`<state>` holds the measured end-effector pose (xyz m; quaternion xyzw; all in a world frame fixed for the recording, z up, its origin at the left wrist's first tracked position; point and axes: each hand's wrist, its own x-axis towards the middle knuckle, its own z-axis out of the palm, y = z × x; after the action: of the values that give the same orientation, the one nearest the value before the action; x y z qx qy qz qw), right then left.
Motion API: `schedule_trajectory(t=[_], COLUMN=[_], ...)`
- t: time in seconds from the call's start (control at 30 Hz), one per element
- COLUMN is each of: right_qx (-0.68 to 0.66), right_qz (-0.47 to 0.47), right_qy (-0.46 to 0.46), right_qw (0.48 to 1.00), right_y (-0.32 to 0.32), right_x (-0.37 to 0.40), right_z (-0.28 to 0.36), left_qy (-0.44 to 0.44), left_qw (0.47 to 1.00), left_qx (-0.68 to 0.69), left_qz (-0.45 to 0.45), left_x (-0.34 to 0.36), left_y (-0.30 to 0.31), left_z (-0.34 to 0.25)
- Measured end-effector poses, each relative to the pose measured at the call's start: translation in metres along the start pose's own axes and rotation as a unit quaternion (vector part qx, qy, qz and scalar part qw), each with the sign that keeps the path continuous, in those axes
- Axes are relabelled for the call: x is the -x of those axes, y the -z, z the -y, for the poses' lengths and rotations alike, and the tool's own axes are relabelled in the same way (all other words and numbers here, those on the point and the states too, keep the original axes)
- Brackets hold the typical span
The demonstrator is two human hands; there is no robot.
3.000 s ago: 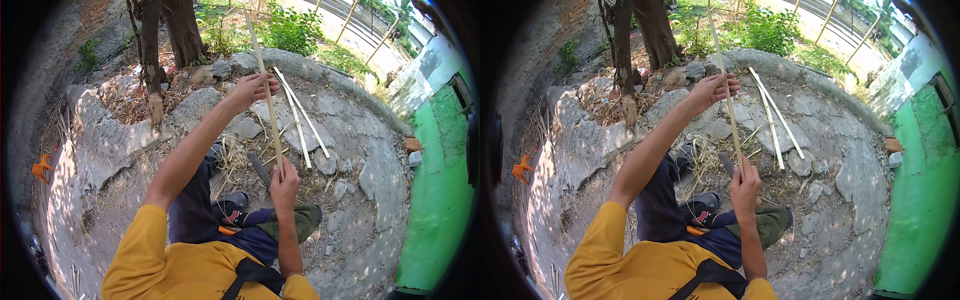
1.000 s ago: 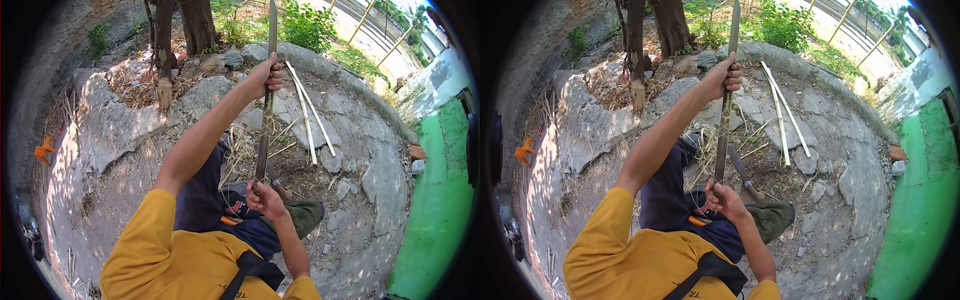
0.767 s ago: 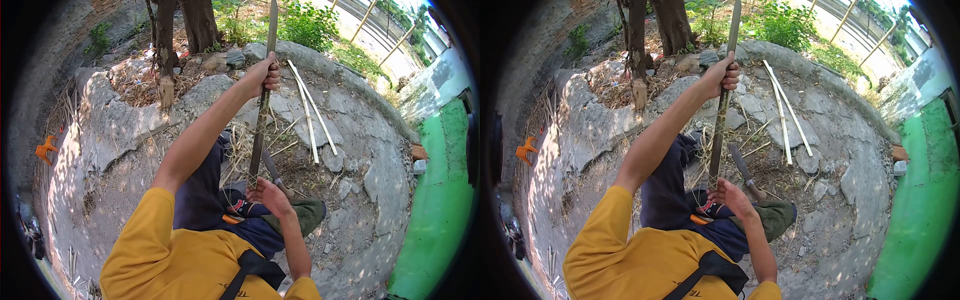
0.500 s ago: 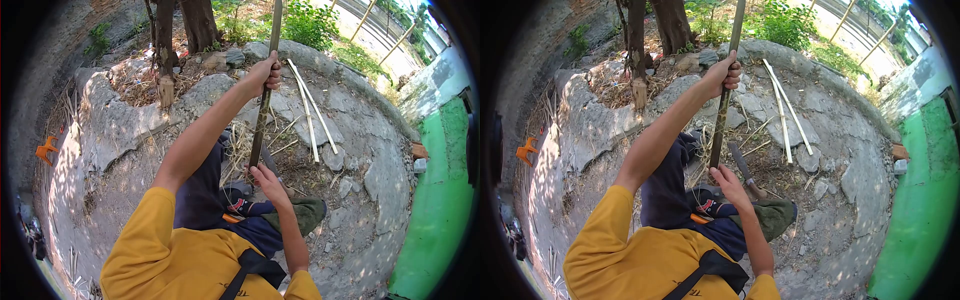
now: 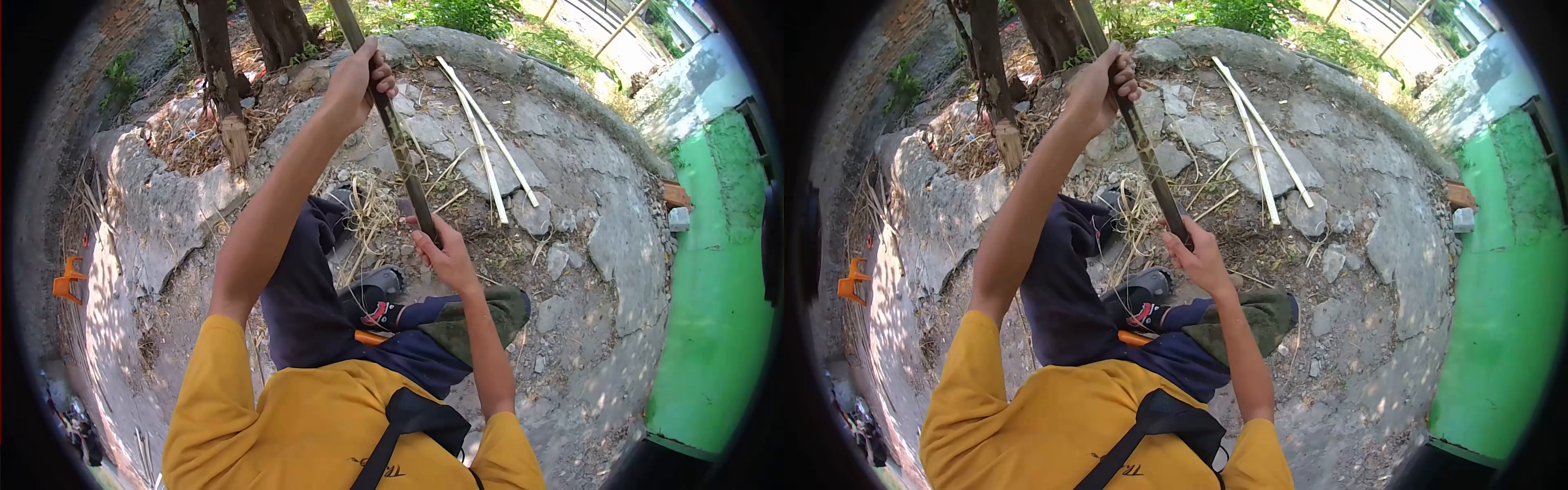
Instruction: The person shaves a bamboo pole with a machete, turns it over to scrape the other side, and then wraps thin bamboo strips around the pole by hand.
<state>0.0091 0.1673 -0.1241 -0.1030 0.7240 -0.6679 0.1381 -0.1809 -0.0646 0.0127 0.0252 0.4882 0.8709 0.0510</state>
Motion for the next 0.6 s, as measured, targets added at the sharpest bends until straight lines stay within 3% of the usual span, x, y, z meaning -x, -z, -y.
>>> schedule_trajectory(t=[0.13,0.17,0.2,0.23,0.27,0.33,0.4,0.43,0.47,0.53,0.6], right_qx=[0.035,0.033,0.017,-0.001,-0.006,0.085,0.114,0.146,0.178,0.185,0.153], right_qz=[-0.055,-0.061,0.004,0.07,0.071,0.185,0.245,0.296,0.344,0.39,0.449], right_qy=[0.014,0.008,-0.033,-0.073,-0.078,-0.006,0.032,0.051,0.072,0.054,0.115], right_qw=[0.998,0.998,0.999,0.995,0.994,0.979,0.962,0.943,0.919,0.9,0.873], right_y=[0.071,0.091,0.11,0.12,0.121,0.118,0.103,0.094,0.083,0.066,0.055], right_x=[0.002,0.002,0.001,-0.003,-0.008,-0.023,-0.044,-0.054,-0.064,-0.081,-0.096], right_z=[0.016,0.021,0.027,0.033,0.043,0.063,0.07,0.077,0.085,0.097,0.093], left_qy=[0.034,0.048,0.062,0.12,0.144,0.211,-0.029,-0.087,-0.153,-0.098,0.042], left_qw=[0.989,0.976,0.955,0.907,0.877,0.752,0.799,0.816,0.775,0.694,0.714], left_qx=[-0.107,-0.195,-0.281,-0.362,-0.416,-0.527,-0.47,-0.511,-0.601,-0.712,-0.695], left_qz=[0.094,0.085,0.075,0.18,0.191,0.335,0.374,0.255,0.125,0.034,0.067], left_x=[0.092,0.126,0.161,0.186,0.218,0.257,0.279,0.284,0.282,0.269,0.278], left_y=[0.01,0.008,0.01,0.03,0.032,0.013,0.002,-0.019,-0.038,-0.042,-0.007], left_z=[-0.034,-0.039,-0.042,-0.049,-0.051,-0.073,-0.059,-0.055,-0.045,-0.026,0.008])
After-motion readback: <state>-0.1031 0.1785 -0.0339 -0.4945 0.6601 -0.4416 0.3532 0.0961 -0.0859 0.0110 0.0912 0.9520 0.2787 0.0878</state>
